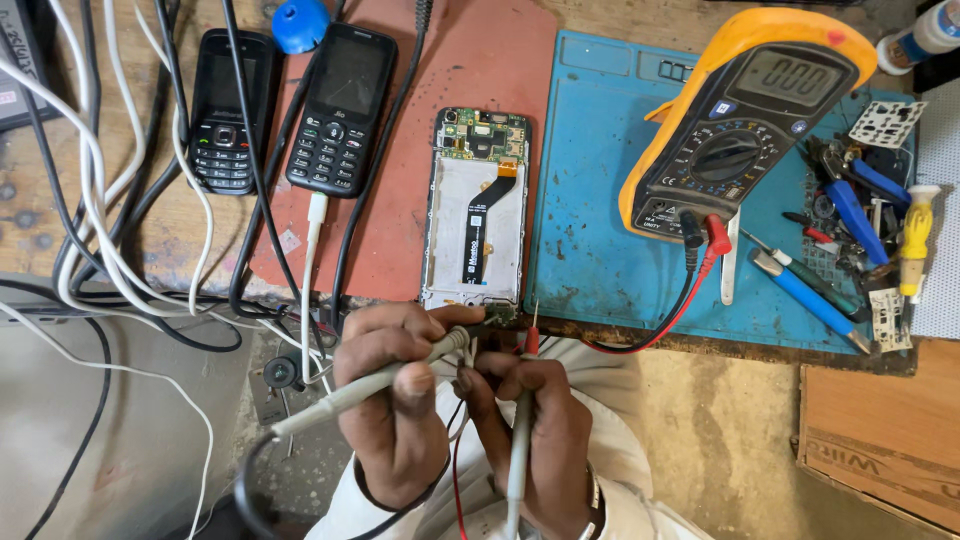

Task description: The person uses multimeter probes to test points on a disassembled smartphone motherboard resting on the bench, repositioning the probes across different components and checking the meter readings. At the end, the person picks up a small bottle and applies liquid from it onto the board area.

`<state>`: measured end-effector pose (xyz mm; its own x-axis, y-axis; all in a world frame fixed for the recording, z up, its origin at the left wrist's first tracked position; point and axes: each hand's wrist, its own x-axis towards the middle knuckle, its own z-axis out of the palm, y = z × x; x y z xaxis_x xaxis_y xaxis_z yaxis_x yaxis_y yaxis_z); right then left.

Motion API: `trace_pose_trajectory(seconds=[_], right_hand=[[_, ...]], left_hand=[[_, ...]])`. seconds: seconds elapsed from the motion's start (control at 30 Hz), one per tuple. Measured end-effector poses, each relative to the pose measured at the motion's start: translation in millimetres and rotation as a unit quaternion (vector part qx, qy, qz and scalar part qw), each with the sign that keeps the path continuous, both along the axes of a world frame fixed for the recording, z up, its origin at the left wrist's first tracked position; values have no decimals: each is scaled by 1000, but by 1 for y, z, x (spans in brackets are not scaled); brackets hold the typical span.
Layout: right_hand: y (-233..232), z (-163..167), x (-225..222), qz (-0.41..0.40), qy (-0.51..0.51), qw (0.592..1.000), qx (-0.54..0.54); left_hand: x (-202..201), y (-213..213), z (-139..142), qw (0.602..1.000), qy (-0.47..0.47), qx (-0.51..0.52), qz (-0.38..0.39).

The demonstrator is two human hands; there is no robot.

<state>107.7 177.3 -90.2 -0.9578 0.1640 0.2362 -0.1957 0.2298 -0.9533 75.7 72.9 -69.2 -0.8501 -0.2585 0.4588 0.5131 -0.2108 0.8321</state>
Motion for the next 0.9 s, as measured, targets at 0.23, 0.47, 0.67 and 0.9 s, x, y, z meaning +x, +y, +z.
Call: trace_pose_trajectory(seconds=[0.23,0.47,0.67,0.9], right_hand=[[11,2,17,23,-1,999,-24],[15,7,20,63,96,993,37],[12,6,19,29,89,995,-18],[16,19,26,-18,107,991,81]], left_hand=[[10,-37,28,975,3,222,21],[23,-46,12,954,-280,-106,-18],[24,-40,14,958,-271,-85,-38],[30,-30,11,969,-234,-72,-41]])
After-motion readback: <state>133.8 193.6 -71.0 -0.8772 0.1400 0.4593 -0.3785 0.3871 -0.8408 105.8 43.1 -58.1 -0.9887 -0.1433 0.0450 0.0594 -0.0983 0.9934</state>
